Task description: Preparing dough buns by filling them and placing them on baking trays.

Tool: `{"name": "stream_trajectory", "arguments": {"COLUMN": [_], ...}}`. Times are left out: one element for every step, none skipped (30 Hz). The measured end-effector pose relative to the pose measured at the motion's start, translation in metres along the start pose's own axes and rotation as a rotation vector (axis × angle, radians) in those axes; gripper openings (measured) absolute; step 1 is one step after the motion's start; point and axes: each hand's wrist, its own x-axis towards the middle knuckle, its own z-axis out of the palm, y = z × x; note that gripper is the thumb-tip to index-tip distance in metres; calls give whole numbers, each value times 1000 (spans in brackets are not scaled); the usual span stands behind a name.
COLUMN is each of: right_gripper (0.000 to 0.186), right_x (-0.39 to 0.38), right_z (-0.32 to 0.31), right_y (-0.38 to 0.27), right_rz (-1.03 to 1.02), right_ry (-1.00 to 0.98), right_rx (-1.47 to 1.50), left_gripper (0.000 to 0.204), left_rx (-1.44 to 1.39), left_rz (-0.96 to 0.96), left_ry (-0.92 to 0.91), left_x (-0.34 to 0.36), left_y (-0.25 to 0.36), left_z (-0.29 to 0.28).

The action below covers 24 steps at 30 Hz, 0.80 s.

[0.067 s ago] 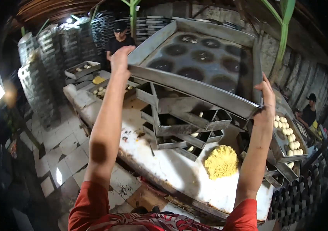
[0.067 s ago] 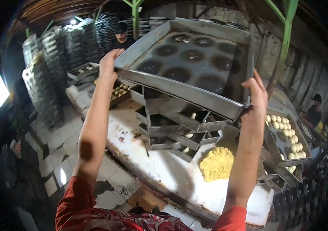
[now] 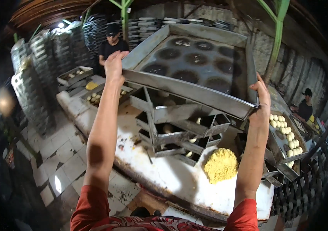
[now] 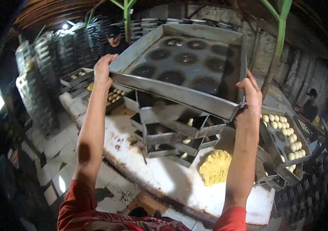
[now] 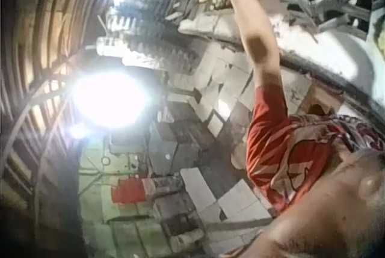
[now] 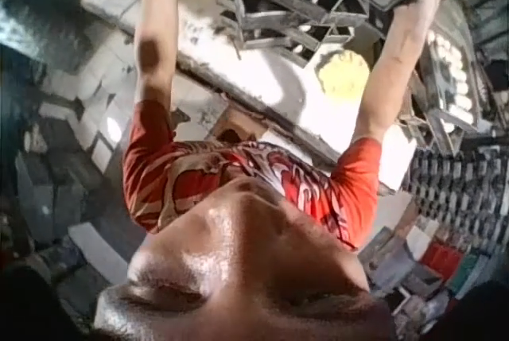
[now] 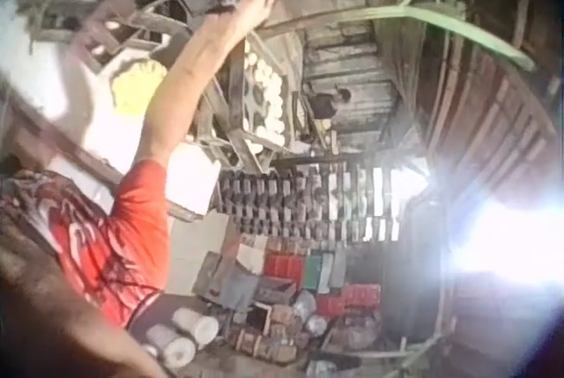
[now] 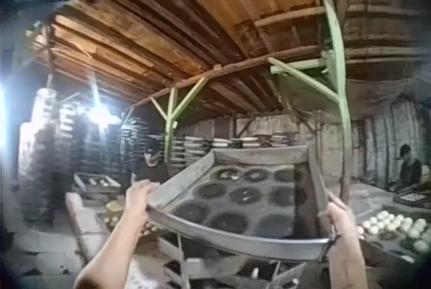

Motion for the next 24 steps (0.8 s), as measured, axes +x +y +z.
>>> {"name": "stream_trajectory", "arguments": {"right_gripper": [52,51,50,49,47,43,43,42,43,44,47,51,52,53,52,50,48,48,47,47,46,46,45,41], "right_x": [8,11,15,18,23,30,37,43,48,52,61,56,60,57,51,47,48,47,42,47,46,48,61,68], "right_z": [7,14,23,26,30,39,38,33,30,14,-23,-1,-15,-26,-16,-6,-21,-19,1,-19,-27,-37,-78,-108], "right_y": [12,20,30,36,41,52,62,76,92,107,127,118,118,117,115,108,110,105,100,97,85,67,50,29], "right_rz": [37,86,82,73,95,89,143,197,249,297,274,314,308,316,299,293,278,276,252,185,214,235,37,-34], "right_ry": [-6,60,52,62,55,126,114,104,159,230,179,300,254,206,223,161,187,134,155,22,31,34,-7,18], "right_rx": [78,90,77,49,9,-55,-53,-49,-139,-242,-70,-125,-123,-112,-84,-70,-154,-238,-425,-540,-540,-535,-1029,-1194], "left_gripper": [30,32,34,37,37,36,34,33,35,33,30,28,27,30,37,44,46,50,54,58,58,56,53,58], "left_rx": [136,271,292,301,266,241,430,484,666,401,479,582,565,610,763,781,826,806,865,1205,1103,1241,1327,1250], "left_rz": [70,143,146,134,144,168,140,105,52,-21,102,275,170,245,422,528,639,389,390,891,651,935,921,669], "left_ry": [5,8,-20,-63,-72,-69,-32,-113,-123,-133,-128,-187,-233,-283,-302,-343,-399,-300,-419,-570,-461,-598,-496,-329], "left_x": [13,28,44,60,69,74,75,81,73,66,51,53,46,47,46,41,42,56,74,63,49,56,47,33], "left_y": [-8,-13,-13,-19,-28,-31,-42,-70,-83,-104,-106,-114,-108,-112,-117,-107,-110,-120,-126,-96,-93,-89,-87,-82], "left_z": [2,3,-5,-10,-12,-17,-16,-27,-37,-43,-31,-40,-26,-32,-34,-35,-38,-52,-73,-69,-61,-71,-76,-78]}}
